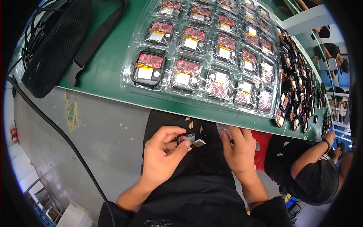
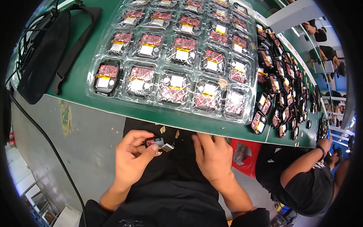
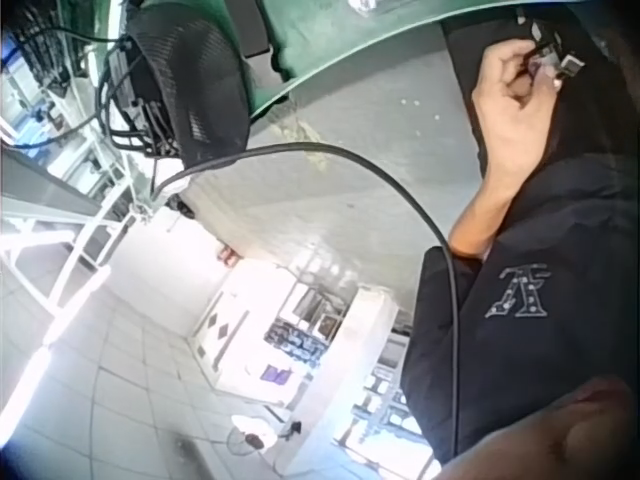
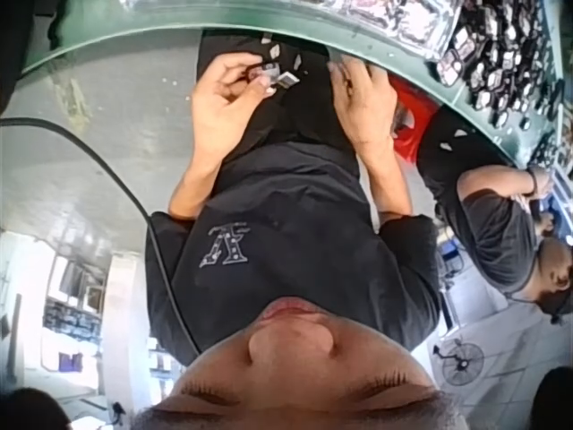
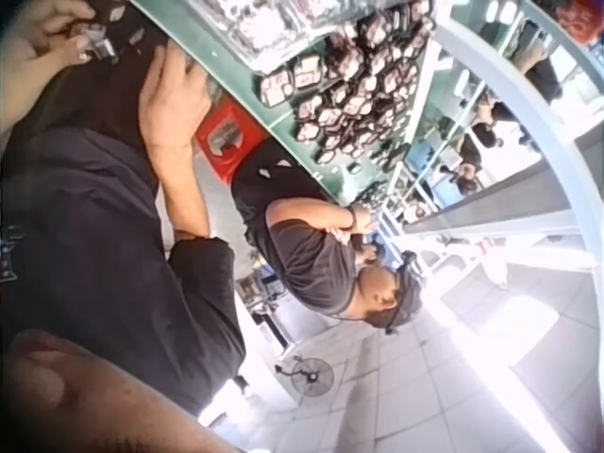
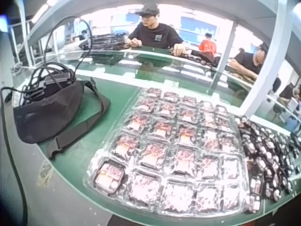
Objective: The worker is using tweezers to connect ribbon cables and internal components inside the housing of several smartwatches on an assembly line.
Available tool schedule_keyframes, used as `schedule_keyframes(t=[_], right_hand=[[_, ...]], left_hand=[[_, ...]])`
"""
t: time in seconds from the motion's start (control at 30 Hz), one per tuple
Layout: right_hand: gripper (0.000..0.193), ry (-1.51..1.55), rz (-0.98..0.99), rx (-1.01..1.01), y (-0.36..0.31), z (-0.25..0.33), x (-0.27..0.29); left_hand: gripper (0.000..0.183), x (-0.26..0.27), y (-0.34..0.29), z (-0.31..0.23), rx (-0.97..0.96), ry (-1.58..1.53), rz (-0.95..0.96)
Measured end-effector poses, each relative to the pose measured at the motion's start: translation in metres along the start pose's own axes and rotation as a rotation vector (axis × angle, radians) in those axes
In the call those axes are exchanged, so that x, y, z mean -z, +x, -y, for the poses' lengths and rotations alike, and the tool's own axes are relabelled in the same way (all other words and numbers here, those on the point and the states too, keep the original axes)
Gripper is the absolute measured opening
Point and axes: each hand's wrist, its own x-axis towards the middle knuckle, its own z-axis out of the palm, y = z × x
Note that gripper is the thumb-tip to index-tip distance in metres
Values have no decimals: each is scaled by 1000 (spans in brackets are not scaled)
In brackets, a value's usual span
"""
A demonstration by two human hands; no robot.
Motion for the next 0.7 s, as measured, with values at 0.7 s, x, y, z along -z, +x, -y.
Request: schedule_keyframes(t=[0.7], right_hand=[[13,767,188,-309,1,28,-17]], left_hand=[[19,-7,2,26,-150,19,-60]])
